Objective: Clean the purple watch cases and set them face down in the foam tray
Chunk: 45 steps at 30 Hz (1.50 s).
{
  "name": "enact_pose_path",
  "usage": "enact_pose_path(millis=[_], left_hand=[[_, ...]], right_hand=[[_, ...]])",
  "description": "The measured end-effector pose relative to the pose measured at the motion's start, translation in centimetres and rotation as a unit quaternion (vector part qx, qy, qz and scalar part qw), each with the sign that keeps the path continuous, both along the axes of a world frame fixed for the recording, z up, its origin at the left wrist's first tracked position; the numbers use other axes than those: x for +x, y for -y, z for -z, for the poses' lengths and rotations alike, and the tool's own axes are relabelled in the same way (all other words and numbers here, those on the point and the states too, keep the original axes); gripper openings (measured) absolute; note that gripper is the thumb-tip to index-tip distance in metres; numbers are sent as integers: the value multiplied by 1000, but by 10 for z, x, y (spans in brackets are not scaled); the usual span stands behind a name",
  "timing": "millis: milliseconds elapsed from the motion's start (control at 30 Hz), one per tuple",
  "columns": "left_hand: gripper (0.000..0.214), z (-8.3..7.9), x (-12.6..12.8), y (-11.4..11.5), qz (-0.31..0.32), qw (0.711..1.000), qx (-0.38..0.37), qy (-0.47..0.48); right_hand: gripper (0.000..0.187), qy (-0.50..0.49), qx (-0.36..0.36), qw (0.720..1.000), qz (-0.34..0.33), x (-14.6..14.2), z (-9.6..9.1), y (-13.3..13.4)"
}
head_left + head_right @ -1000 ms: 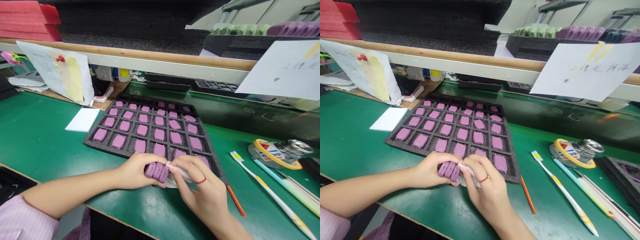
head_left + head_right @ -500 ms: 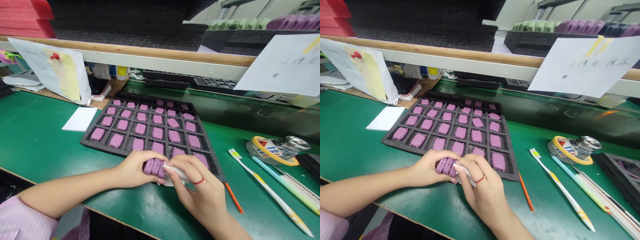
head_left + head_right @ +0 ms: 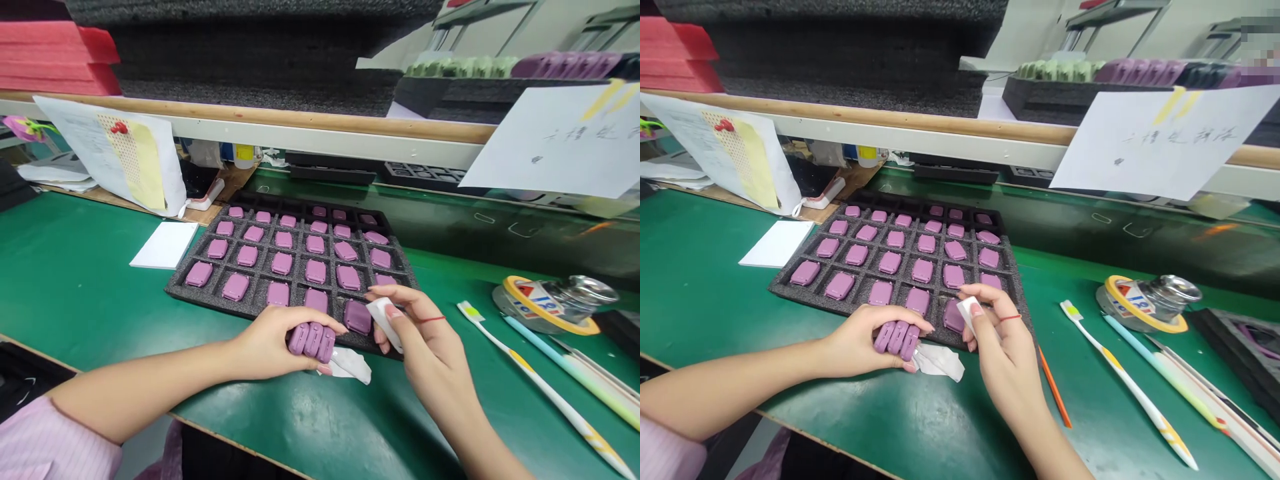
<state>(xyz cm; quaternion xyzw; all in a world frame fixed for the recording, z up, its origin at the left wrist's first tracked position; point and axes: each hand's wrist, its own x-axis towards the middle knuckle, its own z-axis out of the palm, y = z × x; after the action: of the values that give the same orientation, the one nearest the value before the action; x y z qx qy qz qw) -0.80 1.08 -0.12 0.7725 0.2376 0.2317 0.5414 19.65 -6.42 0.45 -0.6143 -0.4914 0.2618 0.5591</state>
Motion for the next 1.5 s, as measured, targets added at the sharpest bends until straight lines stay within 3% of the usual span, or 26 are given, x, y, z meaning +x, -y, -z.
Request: enact_pose_path(millis=[67, 167, 267, 333, 400, 633, 900, 1033, 1233, 1367, 1500], left_hand=[[56, 3, 0, 0, 5, 1000, -4, 17], [70, 5, 0, 0, 12, 999, 13, 40], [73, 7, -1, 1, 9, 998, 46, 40], [73, 8, -2, 1, 10, 998, 50, 41], [76, 9, -2, 2, 11, 998, 50, 41], [72, 8, 0, 4, 10, 997, 63, 31], [57, 4, -1, 2, -34, 995, 84, 48], [58, 3, -2, 2, -18, 992, 122, 40], [57, 1, -4, 4, 2, 997, 72, 27], [48, -2, -4, 4, 4, 998, 42, 43], [43, -10, -4, 5, 21, 997, -45, 63]], right_hand=[[23, -12, -8, 1000, -23, -4, -1, 2], [23, 104, 59, 991, -66, -13, -2, 7], [30, 271, 178, 941, -96, -20, 0, 11], [38, 342, 215, 909, -105, -23, 3, 13], [38, 371, 219, 896, -106, -26, 7, 13], [31, 339, 210, 912, -98, -32, -1, 13], [24, 312, 211, 926, 13, 4, -10, 21], [28, 339, 174, 922, -70, 0, -1, 16], [42, 272, 165, 940, -127, -25, 11, 12], [40, 228, 201, 934, -186, -24, 6, 10], [38, 176, 220, 936, -212, -20, -3, 10]])
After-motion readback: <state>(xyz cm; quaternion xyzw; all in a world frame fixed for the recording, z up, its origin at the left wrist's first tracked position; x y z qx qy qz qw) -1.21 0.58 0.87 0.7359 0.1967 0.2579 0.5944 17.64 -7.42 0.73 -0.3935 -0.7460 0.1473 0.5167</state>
